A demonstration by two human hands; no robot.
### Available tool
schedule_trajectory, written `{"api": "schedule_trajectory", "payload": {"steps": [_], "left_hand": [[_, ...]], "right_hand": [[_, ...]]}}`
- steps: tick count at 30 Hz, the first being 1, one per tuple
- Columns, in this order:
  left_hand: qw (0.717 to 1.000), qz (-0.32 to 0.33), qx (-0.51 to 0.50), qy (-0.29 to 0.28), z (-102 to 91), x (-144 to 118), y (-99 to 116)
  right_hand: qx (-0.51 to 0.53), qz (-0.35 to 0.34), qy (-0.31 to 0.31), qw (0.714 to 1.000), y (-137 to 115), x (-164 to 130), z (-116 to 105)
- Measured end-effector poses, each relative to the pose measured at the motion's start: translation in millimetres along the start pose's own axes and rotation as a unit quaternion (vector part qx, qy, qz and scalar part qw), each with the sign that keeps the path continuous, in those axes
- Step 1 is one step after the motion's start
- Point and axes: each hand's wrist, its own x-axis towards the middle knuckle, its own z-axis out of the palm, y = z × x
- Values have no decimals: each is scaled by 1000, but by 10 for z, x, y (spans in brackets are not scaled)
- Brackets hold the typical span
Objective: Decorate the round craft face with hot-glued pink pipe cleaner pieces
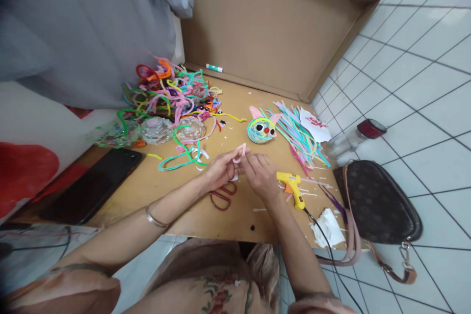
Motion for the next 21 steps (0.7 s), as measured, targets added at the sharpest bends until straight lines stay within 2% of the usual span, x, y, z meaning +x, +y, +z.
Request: {"api": "schedule_trajectory", "payload": {"steps": [2,4,6,7,8,10,12,14,15,17,19,21], "left_hand": [[1000,0,3,-12,16,-3,14],[1000,4,9,-29,28,-12,20],[999,6,29,-45,25,-24,15],[998,12,48,-45,16,-28,11],[996,24,73,-36,4,-29,8],[988,71,136,7,-22,-15,6],[973,128,185,59,-33,31,11],[963,161,191,98,-13,107,13],[963,166,179,112,9,151,10],[966,164,153,132,70,230,6],[955,186,174,150,130,272,27],[909,264,269,177,167,267,100]], "right_hand": [[32,43,26,998,-17,5,26],[84,139,71,984,-51,26,60],[157,268,137,940,-80,71,112],[202,339,175,902,-86,103,145],[251,407,212,852,-84,140,181],[353,525,270,726,-56,221,254],[455,591,280,604,-12,298,310],[541,617,259,510,21,359,340],[571,623,247,475,29,383,346],[603,634,235,424,26,416,348],[612,642,237,397,14,431,347],[611,646,242,388,11,431,349]]}}
